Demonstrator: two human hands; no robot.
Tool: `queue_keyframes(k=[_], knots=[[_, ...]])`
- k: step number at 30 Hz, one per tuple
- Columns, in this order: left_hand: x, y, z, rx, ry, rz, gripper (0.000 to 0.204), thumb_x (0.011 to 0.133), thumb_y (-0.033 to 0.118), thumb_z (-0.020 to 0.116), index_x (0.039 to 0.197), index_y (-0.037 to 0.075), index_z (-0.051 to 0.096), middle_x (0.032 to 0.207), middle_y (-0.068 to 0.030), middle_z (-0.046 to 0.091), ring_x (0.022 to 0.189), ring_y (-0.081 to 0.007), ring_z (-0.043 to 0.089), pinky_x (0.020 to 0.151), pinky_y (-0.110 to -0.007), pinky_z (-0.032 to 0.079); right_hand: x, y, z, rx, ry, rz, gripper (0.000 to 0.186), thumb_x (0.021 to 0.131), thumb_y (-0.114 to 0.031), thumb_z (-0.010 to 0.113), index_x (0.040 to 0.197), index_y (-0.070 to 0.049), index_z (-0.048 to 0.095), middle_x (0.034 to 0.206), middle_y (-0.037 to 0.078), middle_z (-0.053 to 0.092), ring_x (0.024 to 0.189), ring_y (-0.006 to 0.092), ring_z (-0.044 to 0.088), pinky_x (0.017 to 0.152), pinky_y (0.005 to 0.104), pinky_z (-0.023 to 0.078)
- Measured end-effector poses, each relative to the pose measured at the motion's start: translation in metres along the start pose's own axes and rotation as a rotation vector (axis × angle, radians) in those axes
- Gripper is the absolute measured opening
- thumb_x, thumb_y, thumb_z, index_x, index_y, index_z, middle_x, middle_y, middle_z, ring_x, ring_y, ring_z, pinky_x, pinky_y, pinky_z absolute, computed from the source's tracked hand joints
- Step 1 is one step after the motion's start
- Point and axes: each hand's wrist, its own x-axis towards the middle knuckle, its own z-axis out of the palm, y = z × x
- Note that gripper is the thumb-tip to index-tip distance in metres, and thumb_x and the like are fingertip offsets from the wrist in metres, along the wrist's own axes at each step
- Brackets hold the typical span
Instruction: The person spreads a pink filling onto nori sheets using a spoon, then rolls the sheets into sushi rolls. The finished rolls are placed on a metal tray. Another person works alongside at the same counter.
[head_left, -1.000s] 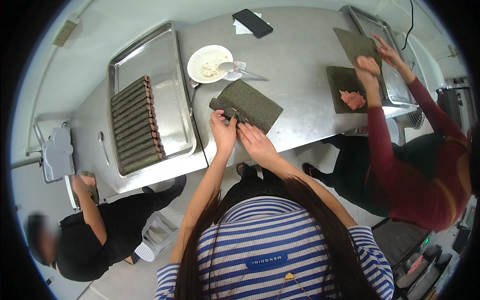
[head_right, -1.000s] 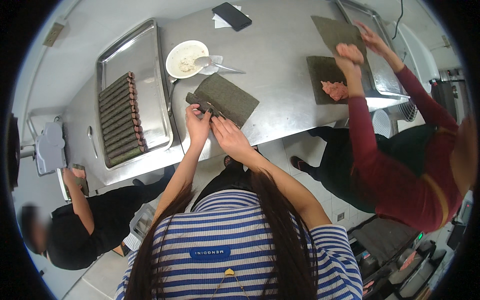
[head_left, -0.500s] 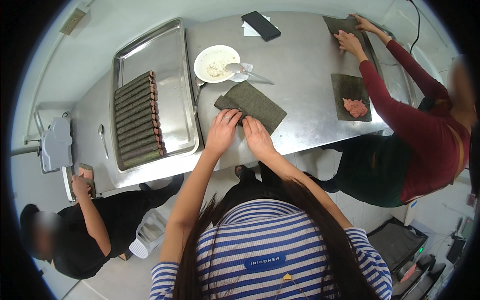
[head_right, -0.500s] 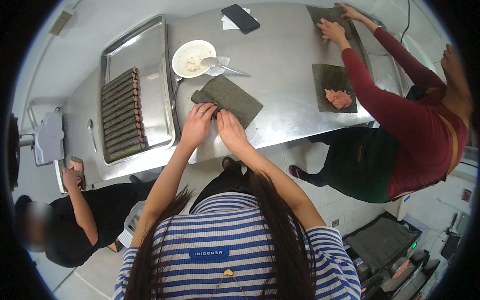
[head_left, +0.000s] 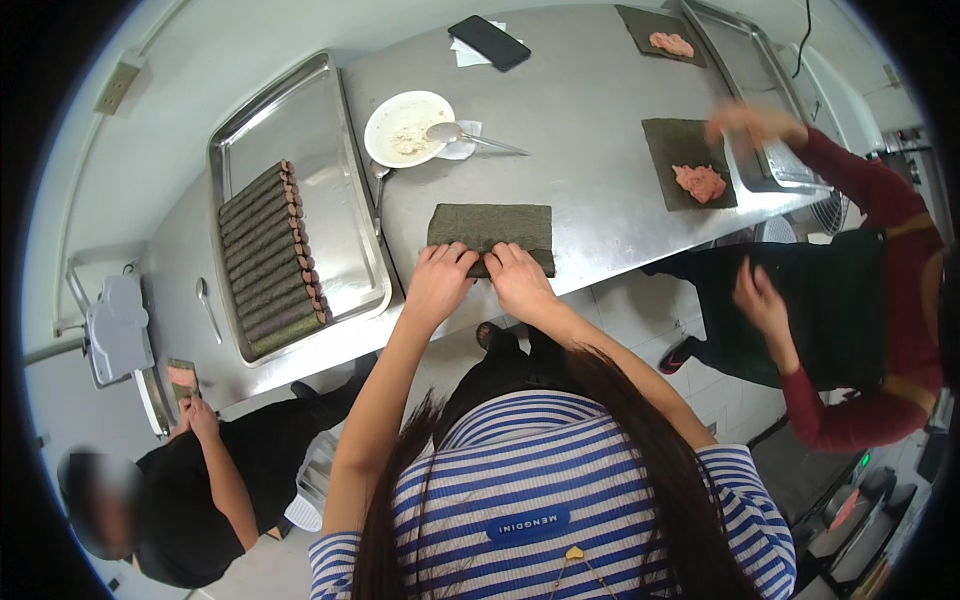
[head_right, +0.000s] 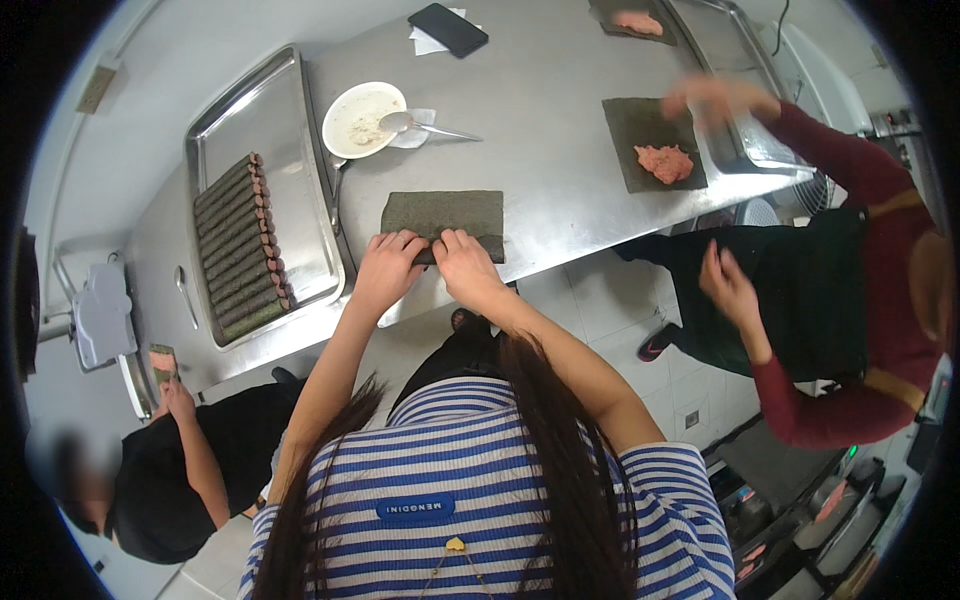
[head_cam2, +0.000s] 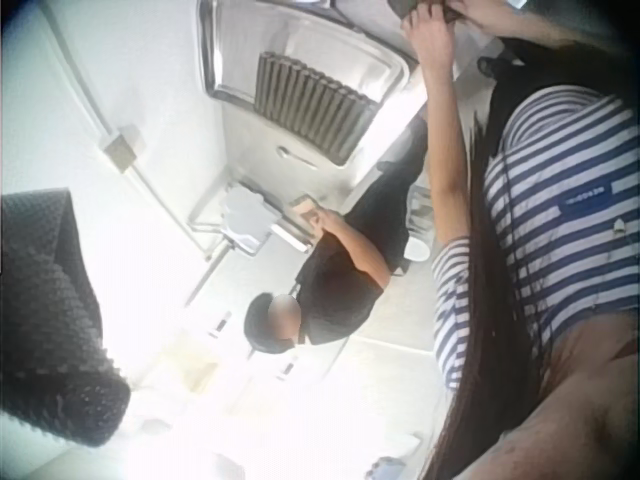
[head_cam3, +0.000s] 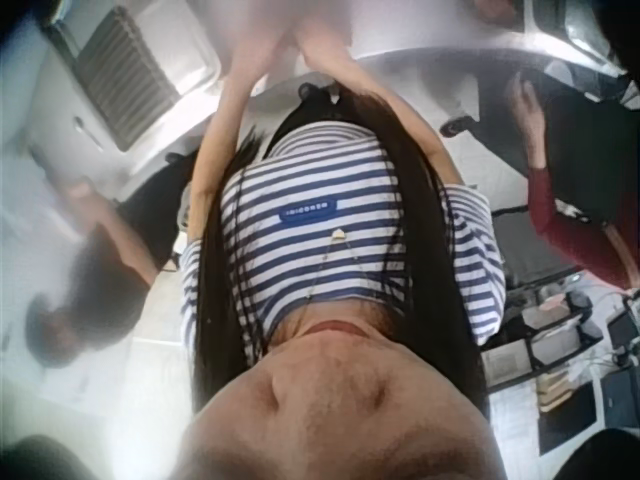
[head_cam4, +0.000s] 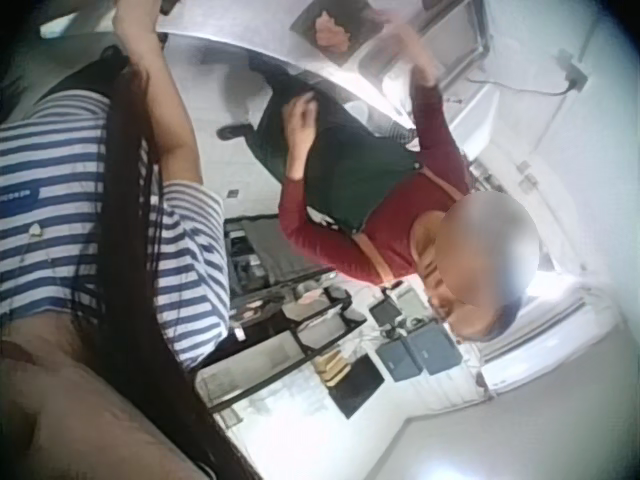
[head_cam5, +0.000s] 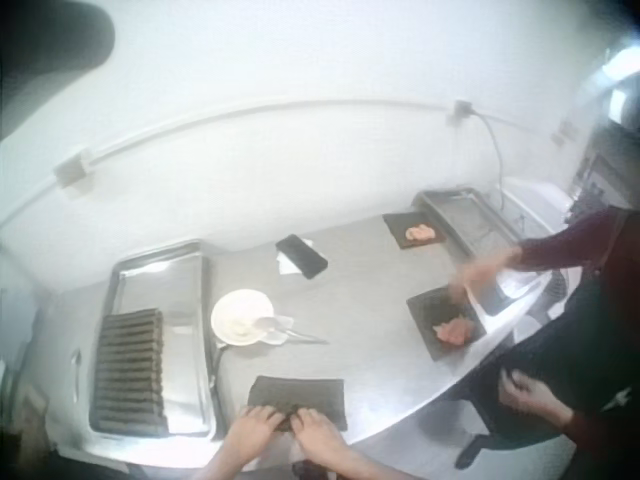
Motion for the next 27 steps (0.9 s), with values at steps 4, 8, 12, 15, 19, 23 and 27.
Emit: queue_keyframes(k=[4,8,12,15,19,23,27], knots=[[-0.019,-0.004,-0.006,-0.02,0.013,-0.037,0.032,0.072,0.015,0.073,0.101,0.01,0.061,0.096,-0.0038,0.061,0.096,-0.0232,0.06,0.087,-0.038,0.043,-0.007,0.003,-0.002,-0.053,0.026,-0.082,0.022,0.072,-0.006,0.057,0.093,0.001,0.059,0.094,0.011,0.053,0.093,0.0251,0.054,0.08,0.0335,0.047],[-0.025,-0.007,-0.005,-0.021,-0.023,-0.036,0.031,0.073,0.016,0.073,0.1,0.01,0.06,0.096,-0.0041,0.061,0.093,-0.0238,0.06,0.085,-0.037,0.044,-0.01,0.008,-0.005,-0.084,0.026,-0.13,0.019,0.074,-0.009,0.057,0.091,0.0,0.059,0.091,0.01,0.053,0.092,0.0238,0.054,0.079,0.0326,0.047],[-0.024,-0.007,-0.008,-0.031,-0.047,-0.047,0.029,0.074,0.016,0.073,0.1,0.01,0.061,0.096,-0.0046,0.061,0.093,-0.0241,0.06,0.084,-0.037,0.045,-0.017,0.01,-0.014,-0.163,0.006,-0.089,0.018,0.074,-0.01,0.056,0.09,-0.001,0.058,0.09,0.009,0.053,0.091,0.0237,0.054,0.081,0.0328,0.047],[-0.025,-0.01,-0.007,-0.055,-0.064,-0.046,0.028,0.074,0.015,0.072,0.1,0.009,0.061,0.096,-0.0053,0.061,0.093,-0.0251,0.06,0.083,-0.038,0.045,-0.024,0.012,-0.018,-0.198,-0.004,-0.033,0.018,0.075,-0.01,0.056,0.09,-0.002,0.058,0.091,0.009,0.053,0.091,0.0236,0.053,0.081,0.0328,0.047],[-0.025,-0.015,-0.008,-0.072,-0.095,-0.037,0.029,0.075,0.014,0.072,0.101,0.008,0.062,0.097,-0.0063,0.061,0.093,-0.0265,0.06,0.083,-0.039,0.046,-0.036,0.017,-0.022,-0.225,0.013,0.019,0.018,0.075,-0.01,0.055,0.091,-0.001,0.058,0.09,0.009,0.053,0.092,0.0233,0.053,0.082,0.0323,0.047],[-0.021,-0.015,-0.012,-0.073,-0.125,-0.035,0.028,0.075,0.013,0.072,0.1,0.007,0.062,0.097,-0.0071,0.061,0.094,-0.0272,0.06,0.084,-0.039,0.047,-0.042,0.022,-0.023,-0.235,0.006,0.064,0.018,0.075,-0.01,0.055,0.091,-0.001,0.058,0.091,0.009,0.053,0.092,0.023,0.053,0.081,0.0317,0.047],[-0.022,-0.016,-0.012,-0.07,-0.135,-0.02,0.029,0.074,0.014,0.072,0.1,0.007,0.062,0.096,-0.0077,0.06,0.094,-0.0274,0.06,0.084,-0.039,0.047,-0.046,0.025,-0.023,-0.221,0.017,0.092,0.017,0.075,-0.009,0.055,0.09,-0.002,0.058,0.091,0.009,0.053,0.091,0.0232,0.054,0.081,0.0318,0.048]])
